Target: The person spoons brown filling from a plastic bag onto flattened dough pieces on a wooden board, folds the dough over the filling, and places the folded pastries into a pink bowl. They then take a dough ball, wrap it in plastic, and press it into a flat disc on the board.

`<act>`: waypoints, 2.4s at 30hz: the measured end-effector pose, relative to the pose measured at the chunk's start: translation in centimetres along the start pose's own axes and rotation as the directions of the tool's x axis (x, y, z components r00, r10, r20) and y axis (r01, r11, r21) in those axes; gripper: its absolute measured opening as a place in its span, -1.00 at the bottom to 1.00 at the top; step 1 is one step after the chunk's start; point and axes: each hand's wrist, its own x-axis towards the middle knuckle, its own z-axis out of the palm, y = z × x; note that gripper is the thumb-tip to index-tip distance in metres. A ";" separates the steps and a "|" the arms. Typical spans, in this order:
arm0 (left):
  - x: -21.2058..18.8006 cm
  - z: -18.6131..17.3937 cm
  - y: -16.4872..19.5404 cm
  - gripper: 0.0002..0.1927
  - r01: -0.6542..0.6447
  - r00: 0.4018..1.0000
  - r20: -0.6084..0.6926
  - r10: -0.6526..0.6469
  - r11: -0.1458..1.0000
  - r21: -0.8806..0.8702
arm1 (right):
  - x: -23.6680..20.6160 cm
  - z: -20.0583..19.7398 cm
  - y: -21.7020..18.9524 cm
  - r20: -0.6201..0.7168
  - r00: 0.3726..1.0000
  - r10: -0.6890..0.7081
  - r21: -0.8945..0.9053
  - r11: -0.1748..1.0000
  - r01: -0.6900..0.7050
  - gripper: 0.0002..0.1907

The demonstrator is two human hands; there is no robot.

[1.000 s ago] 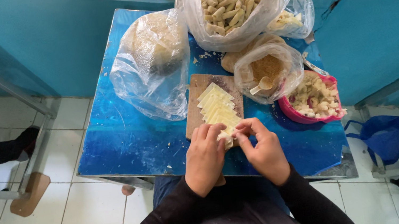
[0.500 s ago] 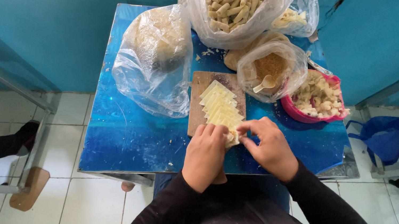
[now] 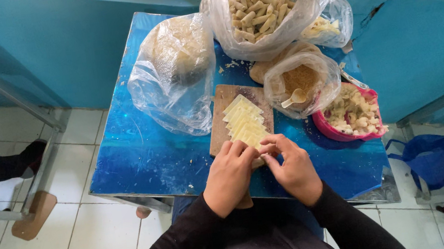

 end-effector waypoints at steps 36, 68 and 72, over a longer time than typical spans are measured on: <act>1.1 0.4 -3.4 -0.83 -0.023 0.987 0.159 0.035 0.997 -0.080 | 2.4 -1.0 0.9 0.229 0.950 -0.211 -0.332 0.901 0.280 -0.86; 2.3 0.1 -3.7 -0.84 -0.114 0.986 0.129 0.108 0.993 0.041 | 4.4 -0.9 1.7 0.209 0.958 -0.194 -0.229 0.943 0.241 -0.92; 2.1 -0.2 -3.6 -0.74 -0.079 0.985 0.154 0.076 0.997 0.012 | 4.1 -0.9 1.3 0.219 0.951 -0.216 -0.292 0.916 0.275 -0.93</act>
